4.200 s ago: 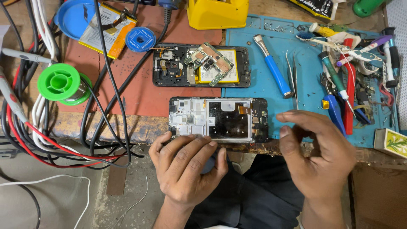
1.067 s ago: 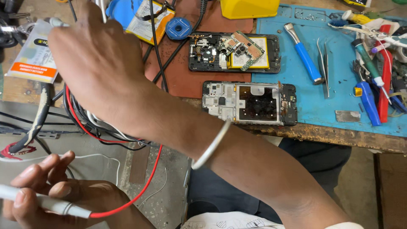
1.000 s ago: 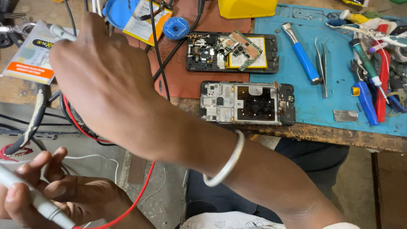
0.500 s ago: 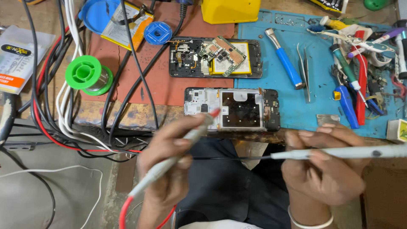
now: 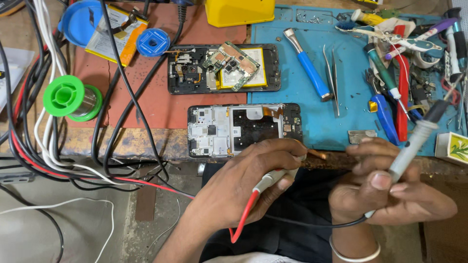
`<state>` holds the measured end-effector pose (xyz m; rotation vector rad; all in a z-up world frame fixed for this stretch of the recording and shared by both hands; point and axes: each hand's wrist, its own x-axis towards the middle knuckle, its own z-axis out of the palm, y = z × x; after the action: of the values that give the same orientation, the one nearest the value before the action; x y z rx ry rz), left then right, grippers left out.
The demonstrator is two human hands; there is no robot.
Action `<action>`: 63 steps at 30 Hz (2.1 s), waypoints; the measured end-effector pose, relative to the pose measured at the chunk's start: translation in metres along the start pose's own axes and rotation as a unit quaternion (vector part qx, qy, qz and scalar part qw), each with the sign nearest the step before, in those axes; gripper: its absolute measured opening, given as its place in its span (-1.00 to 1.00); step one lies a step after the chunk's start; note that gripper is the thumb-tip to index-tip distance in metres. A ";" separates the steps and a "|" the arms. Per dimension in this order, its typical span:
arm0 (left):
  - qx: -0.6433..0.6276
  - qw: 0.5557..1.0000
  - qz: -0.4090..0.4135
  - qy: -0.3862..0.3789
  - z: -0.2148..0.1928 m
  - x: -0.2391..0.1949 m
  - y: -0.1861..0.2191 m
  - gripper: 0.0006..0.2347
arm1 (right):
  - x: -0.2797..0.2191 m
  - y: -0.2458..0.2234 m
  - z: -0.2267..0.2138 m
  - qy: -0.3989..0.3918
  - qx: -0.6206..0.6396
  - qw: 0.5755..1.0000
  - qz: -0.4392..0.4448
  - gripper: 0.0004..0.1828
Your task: The person disassembles a smartphone, removes a ribbon cable, and uses a screwdriver to adjust internal components. They then use a multimeter to test electrical continuity on the ribbon cable.
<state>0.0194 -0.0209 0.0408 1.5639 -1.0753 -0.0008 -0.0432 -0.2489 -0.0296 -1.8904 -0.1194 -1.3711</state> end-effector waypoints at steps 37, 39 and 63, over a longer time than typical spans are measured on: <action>0.018 0.975 0.019 0.219 -0.036 -0.048 -0.037 -0.81 | 0.021 -0.066 0.040 -0.140 0.123 0.971 0.148 -0.46; 0.031 0.974 0.015 0.224 -0.035 -0.048 -0.035 -0.81 | 0.017 -0.066 0.035 -0.167 0.072 0.975 0.124 -0.61; 0.054 0.965 -0.001 0.257 -0.032 -0.047 -0.025 -0.82 | 0.005 -0.055 0.027 -0.150 0.134 0.964 0.173 -0.80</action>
<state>0.0249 0.0304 0.0068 1.5439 -0.6698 0.4470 -0.0475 -0.1962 0.0010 -1.7749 -0.1113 -0.7885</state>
